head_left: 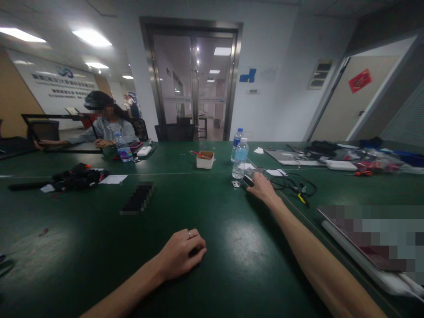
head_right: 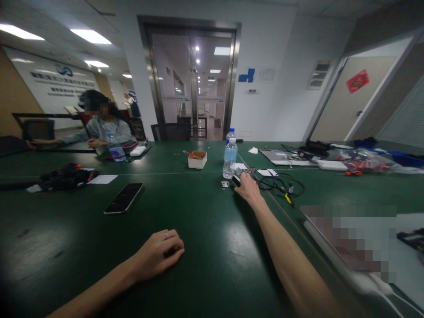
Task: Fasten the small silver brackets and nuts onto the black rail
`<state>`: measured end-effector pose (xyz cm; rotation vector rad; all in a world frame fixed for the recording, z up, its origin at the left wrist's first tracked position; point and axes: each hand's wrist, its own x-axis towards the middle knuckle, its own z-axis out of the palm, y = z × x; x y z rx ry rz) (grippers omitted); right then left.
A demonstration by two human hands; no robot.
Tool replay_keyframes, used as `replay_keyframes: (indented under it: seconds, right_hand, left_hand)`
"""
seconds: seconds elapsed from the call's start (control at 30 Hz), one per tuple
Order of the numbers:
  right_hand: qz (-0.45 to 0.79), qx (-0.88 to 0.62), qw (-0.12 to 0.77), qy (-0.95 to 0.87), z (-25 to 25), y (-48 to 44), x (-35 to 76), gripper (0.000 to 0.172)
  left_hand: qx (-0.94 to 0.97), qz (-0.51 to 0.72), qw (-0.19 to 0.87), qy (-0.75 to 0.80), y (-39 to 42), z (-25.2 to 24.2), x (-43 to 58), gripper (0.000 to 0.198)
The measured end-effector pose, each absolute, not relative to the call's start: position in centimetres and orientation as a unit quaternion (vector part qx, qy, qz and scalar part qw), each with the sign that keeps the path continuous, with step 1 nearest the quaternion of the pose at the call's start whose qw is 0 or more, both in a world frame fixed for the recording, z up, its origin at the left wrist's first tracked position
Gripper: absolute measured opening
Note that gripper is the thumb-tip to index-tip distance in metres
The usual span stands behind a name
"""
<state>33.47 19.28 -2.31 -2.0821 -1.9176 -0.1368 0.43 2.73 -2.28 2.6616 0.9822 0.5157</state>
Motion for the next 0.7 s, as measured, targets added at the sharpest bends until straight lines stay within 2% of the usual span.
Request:
replay_keyframes:
  seconds: [0.17,0.4,0.7]
  right_hand:
    - [-0.024,-0.712,0.184,-0.677,-2.1,19.6,33.7,0.033]
    - [0.134,-0.732,0.229,-0.628,-1.3,19.9,34.5,0.03]
    - [0.328,-0.678,0.312,-0.579,-2.1,19.8,35.3,0.03]
  left_hand:
    - [0.915,0.175,0.124,0.341,2.7,-2.3,0.3,0.01]
    - [0.916,0.175,0.122,0.338,2.7,-2.3,0.4,0.009]
    - [0.917,0.169,0.122,0.341,2.7,-2.3,0.5,0.009]
